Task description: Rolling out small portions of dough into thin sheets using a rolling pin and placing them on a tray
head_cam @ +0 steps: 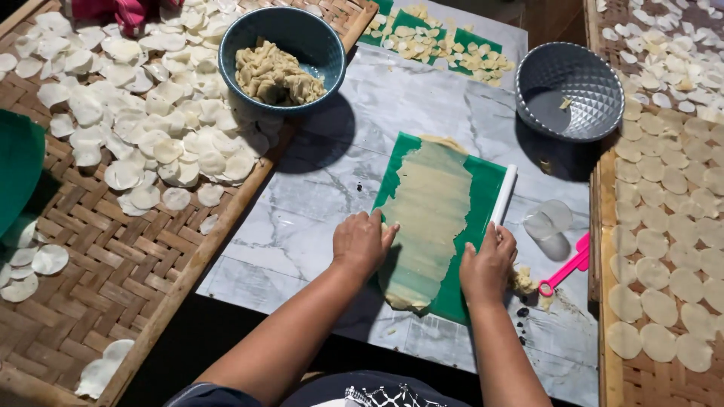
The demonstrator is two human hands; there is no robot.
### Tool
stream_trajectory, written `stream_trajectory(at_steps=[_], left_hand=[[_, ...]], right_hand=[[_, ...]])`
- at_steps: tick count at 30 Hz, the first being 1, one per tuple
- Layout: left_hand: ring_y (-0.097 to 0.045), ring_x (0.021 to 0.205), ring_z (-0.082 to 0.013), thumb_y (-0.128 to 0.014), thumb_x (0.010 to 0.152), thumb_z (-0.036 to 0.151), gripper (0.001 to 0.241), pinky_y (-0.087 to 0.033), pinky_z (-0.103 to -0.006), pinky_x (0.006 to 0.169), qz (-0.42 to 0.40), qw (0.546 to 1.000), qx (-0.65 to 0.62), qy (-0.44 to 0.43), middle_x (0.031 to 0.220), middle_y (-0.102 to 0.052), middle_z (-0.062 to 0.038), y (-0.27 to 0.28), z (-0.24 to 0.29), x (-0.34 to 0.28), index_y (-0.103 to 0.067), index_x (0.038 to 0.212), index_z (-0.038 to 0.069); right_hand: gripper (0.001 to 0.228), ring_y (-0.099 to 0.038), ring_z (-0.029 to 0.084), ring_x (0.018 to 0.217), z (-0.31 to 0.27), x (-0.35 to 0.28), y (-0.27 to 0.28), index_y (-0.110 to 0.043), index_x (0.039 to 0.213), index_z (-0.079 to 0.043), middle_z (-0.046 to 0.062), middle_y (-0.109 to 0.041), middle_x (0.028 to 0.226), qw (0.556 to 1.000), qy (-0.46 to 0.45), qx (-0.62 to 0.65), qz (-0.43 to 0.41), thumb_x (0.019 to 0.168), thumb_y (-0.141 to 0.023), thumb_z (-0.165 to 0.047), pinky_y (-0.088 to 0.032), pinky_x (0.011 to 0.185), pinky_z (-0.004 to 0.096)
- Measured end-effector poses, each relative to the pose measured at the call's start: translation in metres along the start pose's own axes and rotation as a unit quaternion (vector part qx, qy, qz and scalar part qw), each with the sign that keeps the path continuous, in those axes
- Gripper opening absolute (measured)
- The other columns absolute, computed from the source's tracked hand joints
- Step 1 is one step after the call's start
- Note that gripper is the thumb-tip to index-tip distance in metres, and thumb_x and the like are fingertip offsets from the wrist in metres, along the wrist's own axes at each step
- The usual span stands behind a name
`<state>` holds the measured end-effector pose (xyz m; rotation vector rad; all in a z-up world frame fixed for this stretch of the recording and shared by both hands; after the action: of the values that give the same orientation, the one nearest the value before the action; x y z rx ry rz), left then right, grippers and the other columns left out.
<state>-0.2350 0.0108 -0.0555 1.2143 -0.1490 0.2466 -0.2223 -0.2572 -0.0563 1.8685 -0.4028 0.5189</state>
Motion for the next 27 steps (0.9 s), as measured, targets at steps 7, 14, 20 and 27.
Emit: stream_trajectory(at_steps=[7, 14, 20, 27], left_hand=[[-0.020, 0.154, -0.0455, -0.050, 0.104, 0.018, 0.057, -0.025, -0.0588, 0.121, 0.016, 0.996, 0.003, -0.091, 0.169, -0.020, -0.026, 0.016, 0.035, 0.005, -0.037, 0.158, 0.003], [-0.003, 0.159, -0.0373, -0.036, 0.101, 0.059, 0.078, 0.000, -0.0665, 0.123, -0.164, 0.982, 0.039, -0.085, 0.173, -0.006, -0.011, 0.024, 0.031, 0.018, -0.014, 0.166, 0.021], [0.002, 0.159, -0.0357, -0.012, 0.103, 0.063, 0.080, 0.010, -0.0654, 0.122, -0.161, 0.950, -0.265, 0.036, 0.173, 0.002, -0.016, 0.015, -0.007, 0.038, 0.005, 0.166, 0.017], [-0.006, 0.159, -0.0322, -0.037, 0.109, 0.043, 0.064, 0.005, -0.0607, 0.123, 0.140, 0.975, -0.169, -0.029, 0.173, -0.015, -0.011, 0.102, -0.026, 0.035, -0.027, 0.165, 0.014]], right_hand=[[0.068, -0.063, 0.049, 0.105, 0.050, -0.004, -0.024, -0.059, 0.144, 0.001, 0.023, -0.056, 0.116, 0.991, -0.110, 0.049, -0.052, 0.077, -0.071, -0.009, -0.052, 0.091, 0.057], [0.063, -0.063, 0.050, 0.116, 0.095, 0.000, -0.044, -0.049, 0.148, -0.010, 0.024, -0.060, 0.127, 0.951, -0.253, 0.052, -0.171, 0.089, -0.053, -0.028, -0.050, 0.098, 0.060], [0.050, -0.060, 0.052, 0.117, 0.004, 0.004, 0.050, -0.054, 0.142, -0.003, 0.030, -0.064, 0.123, 0.979, -0.092, 0.161, -0.089, 0.097, -0.064, -0.023, -0.049, 0.097, 0.059], [0.042, -0.068, 0.025, 0.088, -0.077, 0.009, 0.037, -0.065, 0.130, -0.043, -0.003, -0.060, 0.091, 0.947, 0.211, 0.039, -0.239, 0.088, -0.070, -0.040, -0.057, 0.072, 0.042]])
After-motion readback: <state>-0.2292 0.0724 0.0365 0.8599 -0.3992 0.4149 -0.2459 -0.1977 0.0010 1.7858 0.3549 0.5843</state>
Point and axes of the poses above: each hand's wrist, its own x-axis towards the middle knuckle, its own y-axis out of the back of the hand, z = x × y, the point moved 4 cm from there along x, towards the middle knuckle
